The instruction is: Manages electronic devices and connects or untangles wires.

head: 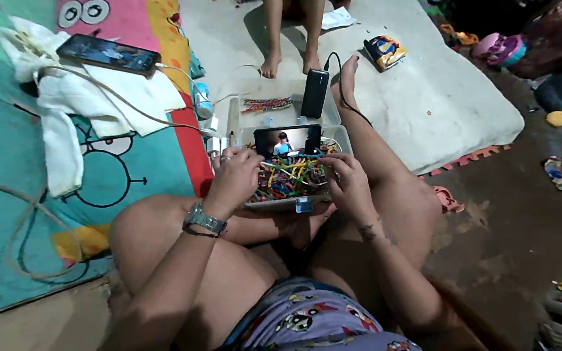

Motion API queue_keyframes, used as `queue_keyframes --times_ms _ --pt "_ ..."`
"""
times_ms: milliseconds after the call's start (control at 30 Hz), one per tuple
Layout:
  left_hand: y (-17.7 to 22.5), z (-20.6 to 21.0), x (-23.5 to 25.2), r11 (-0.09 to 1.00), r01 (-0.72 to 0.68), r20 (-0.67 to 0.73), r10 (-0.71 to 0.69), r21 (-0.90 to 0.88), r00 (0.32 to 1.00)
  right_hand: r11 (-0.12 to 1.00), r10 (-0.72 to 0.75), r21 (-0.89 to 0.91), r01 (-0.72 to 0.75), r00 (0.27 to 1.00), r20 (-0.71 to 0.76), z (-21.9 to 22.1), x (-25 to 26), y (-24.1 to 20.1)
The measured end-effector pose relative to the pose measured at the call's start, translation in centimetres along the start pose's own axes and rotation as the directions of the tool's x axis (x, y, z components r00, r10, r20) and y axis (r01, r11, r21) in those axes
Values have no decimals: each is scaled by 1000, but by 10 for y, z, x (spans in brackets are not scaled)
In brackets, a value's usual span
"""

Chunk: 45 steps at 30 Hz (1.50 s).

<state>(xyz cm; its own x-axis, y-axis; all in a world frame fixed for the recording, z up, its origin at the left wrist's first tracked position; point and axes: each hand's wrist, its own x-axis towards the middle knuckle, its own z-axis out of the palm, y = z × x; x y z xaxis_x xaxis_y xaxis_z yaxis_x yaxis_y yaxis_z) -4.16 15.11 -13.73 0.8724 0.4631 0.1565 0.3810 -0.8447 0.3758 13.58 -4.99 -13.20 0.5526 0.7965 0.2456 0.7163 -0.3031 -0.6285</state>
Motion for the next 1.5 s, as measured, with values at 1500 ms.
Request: queue_keyframes --times_ms 1500 --pt "-6 -22 14 987 -45 207 77 -152 975 408 200 804 -434 901 385 28 50 18"
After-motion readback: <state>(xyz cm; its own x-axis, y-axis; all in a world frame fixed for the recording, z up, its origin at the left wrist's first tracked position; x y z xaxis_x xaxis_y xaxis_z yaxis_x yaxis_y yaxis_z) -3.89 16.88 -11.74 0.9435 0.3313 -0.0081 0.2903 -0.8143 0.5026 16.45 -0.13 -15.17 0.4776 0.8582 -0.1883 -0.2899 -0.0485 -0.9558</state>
